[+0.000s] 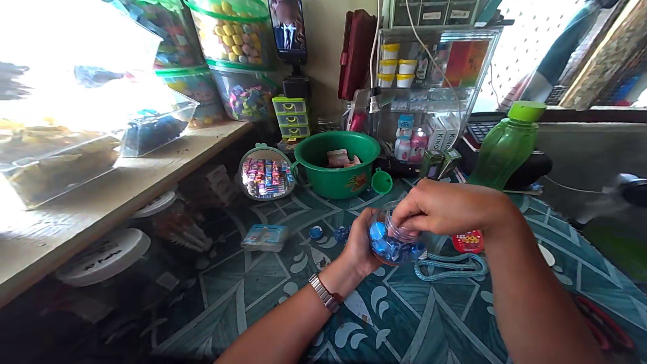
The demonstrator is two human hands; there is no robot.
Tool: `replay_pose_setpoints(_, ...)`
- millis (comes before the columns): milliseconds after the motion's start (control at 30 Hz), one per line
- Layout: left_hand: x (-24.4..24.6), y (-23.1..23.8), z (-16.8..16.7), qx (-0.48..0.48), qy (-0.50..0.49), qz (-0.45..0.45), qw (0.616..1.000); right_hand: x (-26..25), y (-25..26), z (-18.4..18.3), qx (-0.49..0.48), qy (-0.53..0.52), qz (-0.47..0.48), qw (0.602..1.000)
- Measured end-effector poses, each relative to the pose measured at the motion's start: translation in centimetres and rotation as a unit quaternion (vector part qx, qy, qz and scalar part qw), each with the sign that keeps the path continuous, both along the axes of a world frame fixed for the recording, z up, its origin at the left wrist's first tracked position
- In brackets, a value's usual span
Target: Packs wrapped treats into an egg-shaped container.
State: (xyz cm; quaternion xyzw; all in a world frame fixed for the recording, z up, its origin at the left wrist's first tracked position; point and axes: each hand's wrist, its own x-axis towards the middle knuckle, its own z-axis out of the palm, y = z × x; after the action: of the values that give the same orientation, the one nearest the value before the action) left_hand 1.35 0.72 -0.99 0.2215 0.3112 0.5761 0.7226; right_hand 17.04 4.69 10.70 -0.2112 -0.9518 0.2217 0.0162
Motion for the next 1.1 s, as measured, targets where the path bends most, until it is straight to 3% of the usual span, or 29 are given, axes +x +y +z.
replay_pose_setpoints(100,-0.6,0.1,0.7,-0.023,-0.003,0.007,1.0,0.7,-0.1,0.2,0.066,0.136,-0.045,0.987)
replay_pose_setpoints(167,-1.7,0.2,1.6,-0.011,-0.014,0.037,0.999,1.1,0.4,0.4,0.126,0.279,-0.1,0.947)
replay_pose_setpoints(233,-3.1,0.2,2.7,0.025,-0.017,0.085,0.996,1.4,0.9,0.8,0.156,0.343,-0.172,0.91)
replay_pose_setpoints(267,-3.9,0.2,3.3,0.041,-0.017,0.118,0.992,1.5,1.1,0.8,0.165,0.329,-0.205,0.907)
replay_pose_setpoints(333,-5.4,0.3,4.1,0.072,-0.02,0.184,0.98,1.4,1.5,0.5,0.151,0.212,-0.225,0.939)
replay_pose_setpoints(433,-7.2,0.4,4.8,0.081,-0.044,0.246,0.965,-1.6,1.8,-2.0,0.098,-0.009,-0.166,0.981)
replay_pose_setpoints(533,-7.7,0.6,5.2,0.042,-0.061,0.29,0.954,-6.4,2.2,-5.4,0.035,-0.098,-0.099,0.99)
replay_pose_setpoints(633,-7.9,1.0,5.0,0.03,-0.051,0.291,0.955,-8.7,3.2,-8.9,0.008,-0.072,-0.052,0.996)
replay_pose_setpoints(733,-7.6,1.0,4.9,0.014,-0.042,0.276,0.96,-8.9,3.8,-10.2,0.0,-0.042,-0.053,0.998)
replay_pose_setpoints(933,-6.9,1.0,4.8,-0.01,-0.03,0.248,0.968,-5.7,5.1,-7.2,-0.022,0.004,-0.124,0.992)
replay_pose_setpoints(1033,-6.6,1.2,4.2,0.005,-0.024,0.216,0.976,-2.9,5.9,-4.9,0.001,0.134,-0.154,0.979)
replay_pose_setpoints(1100,-5.9,1.4,3.5,0.033,-0.014,0.197,0.98,-1.0,5.7,-3.1,-0.034,0.233,-0.154,0.96)
